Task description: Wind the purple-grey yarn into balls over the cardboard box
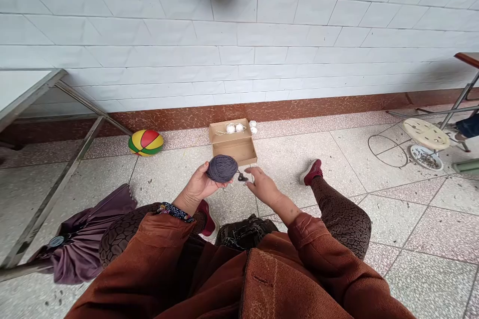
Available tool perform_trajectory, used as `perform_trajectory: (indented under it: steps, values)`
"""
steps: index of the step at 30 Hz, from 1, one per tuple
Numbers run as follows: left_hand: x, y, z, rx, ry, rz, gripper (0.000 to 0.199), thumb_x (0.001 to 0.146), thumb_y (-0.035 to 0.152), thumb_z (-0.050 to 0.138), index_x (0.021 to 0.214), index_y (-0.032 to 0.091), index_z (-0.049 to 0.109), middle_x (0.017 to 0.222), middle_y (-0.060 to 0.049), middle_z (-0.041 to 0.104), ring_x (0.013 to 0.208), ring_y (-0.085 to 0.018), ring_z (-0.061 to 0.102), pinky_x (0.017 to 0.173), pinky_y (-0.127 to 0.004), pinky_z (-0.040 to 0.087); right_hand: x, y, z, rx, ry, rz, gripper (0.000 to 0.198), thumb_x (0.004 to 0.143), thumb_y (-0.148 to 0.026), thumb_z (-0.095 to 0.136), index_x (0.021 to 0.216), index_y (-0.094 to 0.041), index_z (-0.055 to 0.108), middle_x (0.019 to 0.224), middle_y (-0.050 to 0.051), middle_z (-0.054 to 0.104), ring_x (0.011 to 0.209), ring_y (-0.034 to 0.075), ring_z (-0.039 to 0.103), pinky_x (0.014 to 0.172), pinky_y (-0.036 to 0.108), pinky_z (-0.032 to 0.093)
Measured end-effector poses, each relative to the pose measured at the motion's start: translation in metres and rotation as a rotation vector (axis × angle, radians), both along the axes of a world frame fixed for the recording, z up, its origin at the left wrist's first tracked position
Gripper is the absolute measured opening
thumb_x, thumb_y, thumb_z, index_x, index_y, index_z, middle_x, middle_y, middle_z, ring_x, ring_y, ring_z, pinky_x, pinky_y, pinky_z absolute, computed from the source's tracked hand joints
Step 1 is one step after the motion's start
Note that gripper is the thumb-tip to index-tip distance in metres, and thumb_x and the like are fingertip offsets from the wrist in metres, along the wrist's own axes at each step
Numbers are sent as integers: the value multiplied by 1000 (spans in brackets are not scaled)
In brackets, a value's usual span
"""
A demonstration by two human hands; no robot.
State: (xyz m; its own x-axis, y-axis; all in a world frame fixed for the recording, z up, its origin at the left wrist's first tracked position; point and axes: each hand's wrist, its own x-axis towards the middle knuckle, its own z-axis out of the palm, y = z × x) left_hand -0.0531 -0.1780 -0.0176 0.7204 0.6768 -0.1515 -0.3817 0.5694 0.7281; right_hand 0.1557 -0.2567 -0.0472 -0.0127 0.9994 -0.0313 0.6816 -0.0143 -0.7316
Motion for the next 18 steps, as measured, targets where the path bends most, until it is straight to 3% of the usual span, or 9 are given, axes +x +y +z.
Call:
perform_trajectory:
  steps: [4,7,10,14,16,18]
  values:
    - [2,-3,-1,8,-17,-80,61,75,62,65,108,11,66,91,-16,73,72,-26,67,57,-32,44,-18,12,15,-15,367,63,62,83,-17,63,139,-22,38,82,-2,62,60,11,55,65,27,50]
    - [2,-2,1,29,-23,-62,61,75,63,66,106,10,66,94,-17,73,77,-26,67,59,-32,46,-31,14,12,-97,525,123,40,88,-20,56,127,-21,46,77,-3,61,59,11,57,58,24,51]
    - [-3,4,5,82,-10,13,58,76,56,70,113,12,64,106,-17,71,89,-27,67,68,-34,49,-33,5,3,-80,442,93,16,96,-26,46,106,-19,57,81,0,62,59,10,58,57,24,51]
    - [-8,16,8,122,91,145,53,77,42,73,122,18,59,120,-13,65,98,-24,65,79,-34,50,-24,-8,6,101,179,201,20,99,-25,46,96,-19,65,91,5,67,83,16,65,79,31,53]
    - [-8,20,6,168,231,256,52,79,43,70,123,20,57,122,-11,63,102,-24,63,81,-34,50,-20,-11,14,166,105,295,19,99,-24,48,98,-21,67,96,6,69,93,17,65,88,33,51]
    - [-7,22,4,323,458,370,53,74,43,73,120,20,59,123,-10,61,109,-26,59,87,-36,49,-15,-11,24,217,65,328,21,100,-25,47,101,-21,67,96,6,69,93,17,65,88,31,51]
